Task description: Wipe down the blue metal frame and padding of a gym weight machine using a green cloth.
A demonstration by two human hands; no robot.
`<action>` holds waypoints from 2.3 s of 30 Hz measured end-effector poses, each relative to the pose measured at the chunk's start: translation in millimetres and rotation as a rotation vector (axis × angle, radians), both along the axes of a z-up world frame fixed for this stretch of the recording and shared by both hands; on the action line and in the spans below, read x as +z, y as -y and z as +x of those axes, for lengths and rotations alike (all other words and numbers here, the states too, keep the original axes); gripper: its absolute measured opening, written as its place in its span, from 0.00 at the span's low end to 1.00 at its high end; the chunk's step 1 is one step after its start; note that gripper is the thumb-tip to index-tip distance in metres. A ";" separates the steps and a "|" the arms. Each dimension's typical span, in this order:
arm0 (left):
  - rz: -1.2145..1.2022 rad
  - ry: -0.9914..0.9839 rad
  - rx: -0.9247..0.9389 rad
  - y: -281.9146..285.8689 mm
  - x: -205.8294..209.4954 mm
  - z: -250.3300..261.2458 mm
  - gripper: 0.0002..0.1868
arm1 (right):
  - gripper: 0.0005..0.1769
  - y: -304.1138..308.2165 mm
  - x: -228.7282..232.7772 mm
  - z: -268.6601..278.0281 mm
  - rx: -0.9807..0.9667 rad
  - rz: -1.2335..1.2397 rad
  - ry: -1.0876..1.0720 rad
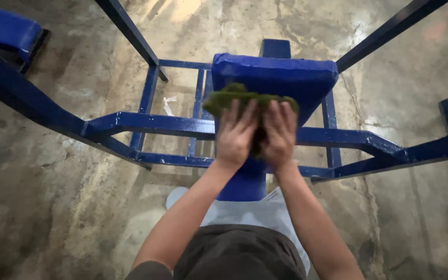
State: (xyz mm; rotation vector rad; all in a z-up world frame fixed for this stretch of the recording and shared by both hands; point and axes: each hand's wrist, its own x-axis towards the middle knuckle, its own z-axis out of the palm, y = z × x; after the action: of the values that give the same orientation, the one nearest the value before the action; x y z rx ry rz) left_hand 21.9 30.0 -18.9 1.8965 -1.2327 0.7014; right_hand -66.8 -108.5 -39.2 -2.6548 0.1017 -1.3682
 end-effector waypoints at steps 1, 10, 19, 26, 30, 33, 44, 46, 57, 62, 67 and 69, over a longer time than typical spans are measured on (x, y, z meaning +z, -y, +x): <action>-0.002 -0.004 0.000 6.9 5.7 -5.8 0.18 | 0.28 4.1 0.8 -5.9 0.000 -0.002 -0.004; 0.081 0.100 -0.181 13.9 24.7 -9.5 0.27 | 0.29 -6.1 -47.3 7.9 -0.220 0.254 0.281; -0.002 -0.022 -0.057 -6.3 -29.3 1.0 0.20 | 0.37 -9.8 -56.5 -3.9 0.044 0.248 -0.035; 0.120 0.120 -0.107 9.7 -8.3 -10.8 0.25 | 0.35 -15.3 -46.2 -12.7 -0.098 0.297 0.126; 0.203 0.052 -0.084 -16.0 -26.0 4.2 0.21 | 0.29 -39.0 -81.6 7.0 -0.161 0.382 0.129; 0.183 0.001 -0.101 -35.0 -48.8 19.7 0.27 | 0.39 -41.2 -99.8 7.5 -0.042 0.330 0.050; 0.166 0.028 -0.119 12.6 -52.1 -29.4 0.27 | 0.32 -24.4 -84.7 -27.1 -0.147 0.457 0.142; 0.155 0.008 -0.137 -0.1 -60.0 -16.9 0.27 | 0.31 -36.0 -88.1 -14.5 -0.134 0.467 0.165; 0.231 -0.052 -0.046 8.7 -100.3 -31.1 0.30 | 0.33 5.2 -132.1 -25.2 -0.178 0.015 -0.005; 0.251 0.003 -0.084 18.7 -102.3 -33.9 0.32 | 0.31 -11.2 -118.2 -38.6 -0.147 0.349 0.078; 0.287 -0.021 0.016 -17.8 -115.9 -4.7 0.31 | 0.34 -25.8 -135.9 -16.0 -0.107 0.291 0.046; 0.215 -0.033 0.107 -33.9 -109.0 -1.0 0.31 | 0.40 -28.3 -134.2 -11.7 0.010 0.170 -0.163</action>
State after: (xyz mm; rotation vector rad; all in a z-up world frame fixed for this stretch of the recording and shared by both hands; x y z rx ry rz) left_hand 20.9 63.9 -127.9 2.1547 -1.2340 0.6097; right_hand -78.5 -80.1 -173.4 -2.6151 0.2134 -1.0861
